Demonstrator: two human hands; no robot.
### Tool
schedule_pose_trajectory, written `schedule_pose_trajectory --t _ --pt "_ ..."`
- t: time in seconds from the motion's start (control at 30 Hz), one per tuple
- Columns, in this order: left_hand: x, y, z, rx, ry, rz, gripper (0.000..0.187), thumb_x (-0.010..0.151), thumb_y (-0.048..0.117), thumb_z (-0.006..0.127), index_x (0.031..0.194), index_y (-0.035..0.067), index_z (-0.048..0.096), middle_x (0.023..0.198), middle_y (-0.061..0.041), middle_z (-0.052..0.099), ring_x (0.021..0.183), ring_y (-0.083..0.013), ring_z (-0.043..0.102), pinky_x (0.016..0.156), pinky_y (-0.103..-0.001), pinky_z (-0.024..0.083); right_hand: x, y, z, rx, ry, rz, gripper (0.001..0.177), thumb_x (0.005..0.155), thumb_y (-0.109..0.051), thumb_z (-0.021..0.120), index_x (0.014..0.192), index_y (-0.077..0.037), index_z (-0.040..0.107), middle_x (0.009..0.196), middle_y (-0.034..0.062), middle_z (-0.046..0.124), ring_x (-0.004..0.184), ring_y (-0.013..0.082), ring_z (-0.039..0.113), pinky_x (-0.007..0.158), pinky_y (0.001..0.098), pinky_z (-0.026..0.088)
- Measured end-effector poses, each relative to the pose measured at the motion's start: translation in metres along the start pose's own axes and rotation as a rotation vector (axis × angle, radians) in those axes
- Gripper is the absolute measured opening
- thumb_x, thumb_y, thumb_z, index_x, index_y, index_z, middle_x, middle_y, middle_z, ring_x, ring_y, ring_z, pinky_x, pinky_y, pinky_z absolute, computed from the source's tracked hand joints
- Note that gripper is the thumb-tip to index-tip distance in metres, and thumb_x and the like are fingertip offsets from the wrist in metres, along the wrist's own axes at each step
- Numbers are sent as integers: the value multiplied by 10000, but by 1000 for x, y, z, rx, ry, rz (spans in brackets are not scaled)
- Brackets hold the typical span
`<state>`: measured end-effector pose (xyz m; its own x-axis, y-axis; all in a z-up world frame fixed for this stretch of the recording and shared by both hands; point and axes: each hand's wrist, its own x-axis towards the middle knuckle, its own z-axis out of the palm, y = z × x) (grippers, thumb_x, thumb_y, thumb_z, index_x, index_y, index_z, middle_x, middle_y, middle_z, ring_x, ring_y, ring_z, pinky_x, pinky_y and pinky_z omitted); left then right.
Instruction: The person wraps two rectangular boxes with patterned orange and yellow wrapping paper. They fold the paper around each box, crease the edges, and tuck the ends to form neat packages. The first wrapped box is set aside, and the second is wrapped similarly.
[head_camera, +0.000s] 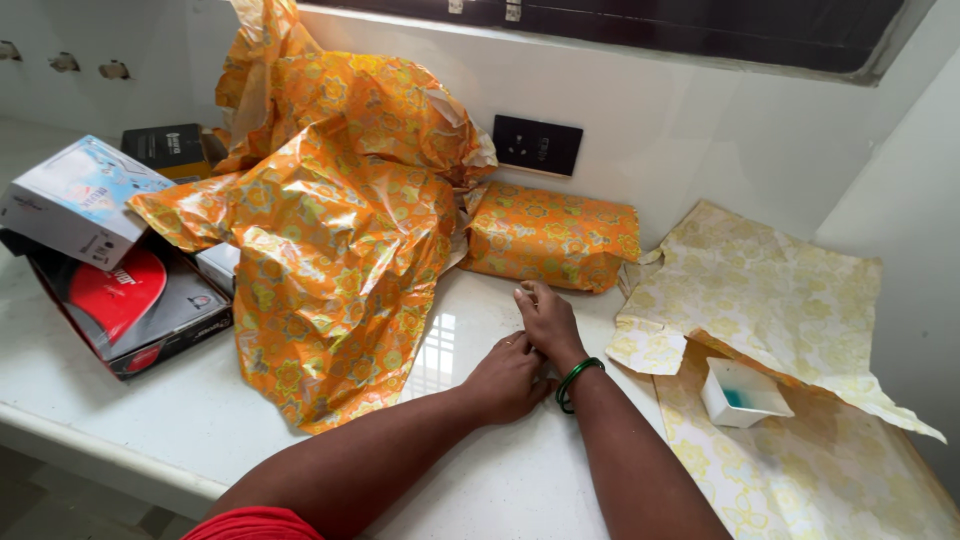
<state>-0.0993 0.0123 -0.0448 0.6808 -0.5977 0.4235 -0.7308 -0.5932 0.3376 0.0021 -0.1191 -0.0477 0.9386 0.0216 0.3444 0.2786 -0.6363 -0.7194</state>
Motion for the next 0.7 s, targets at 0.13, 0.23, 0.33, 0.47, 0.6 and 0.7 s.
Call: schedule_pose_trajectory --t 0.13,0.23,0.33,0.47,0.6,0.7 --pt "4 -2 3 74 -38 -42 338 929 297 651 1073 -4 704 1207 -228 637 1246 -373 517 1111 -484 377 8 2 2 -24 -67 7 503 972 -432 593 1314 -67 645 1202 195 729 1101 324 723 930 419 562" --pt "4 1 6 101 -114 -94 359 953 338 651 1078 5 698 1189 -218 643 1206 -367 551 1081 -485 413 11 10 3 -69 -39 -81 498 977 -441 609 1280 -51 676 1212 207 722 1106 352 709 924 439 560" --pt "9 -4 -18 52 -92 -98 373 905 354 665 1130 58 695 1204 -162 660 1120 -360 622 940 -494 491 20 11 -5 -97 -23 -170 495 979 -453 593 1275 -67 689 1213 181 733 1110 347 711 929 445 553" --pt "8 -29 -86 65 45 -234 400 889 417 703 1193 157 707 1149 -134 709 1042 -370 673 885 -496 530 13 3 -17 -175 15 -180 503 995 -459 570 1293 -67 673 1206 182 733 1118 348 703 935 447 551" --pt "-14 -89 -179 455 740 -250 500 860 364 772 1221 42 646 1430 -258 533 1237 -460 521 1036 -531 449 -7 -19 -19 -366 -93 56 535 995 -482 538 1372 -106 590 1169 138 750 1100 312 713 945 449 542" --pt "-42 -140 -228 592 838 -671 797 845 487 804 1433 51 490 1476 -295 409 1413 -479 343 1112 -737 252 -24 -24 -14 -496 -87 -16 502 985 -460 554 1370 -144 620 1202 143 738 1130 324 696 969 452 543"
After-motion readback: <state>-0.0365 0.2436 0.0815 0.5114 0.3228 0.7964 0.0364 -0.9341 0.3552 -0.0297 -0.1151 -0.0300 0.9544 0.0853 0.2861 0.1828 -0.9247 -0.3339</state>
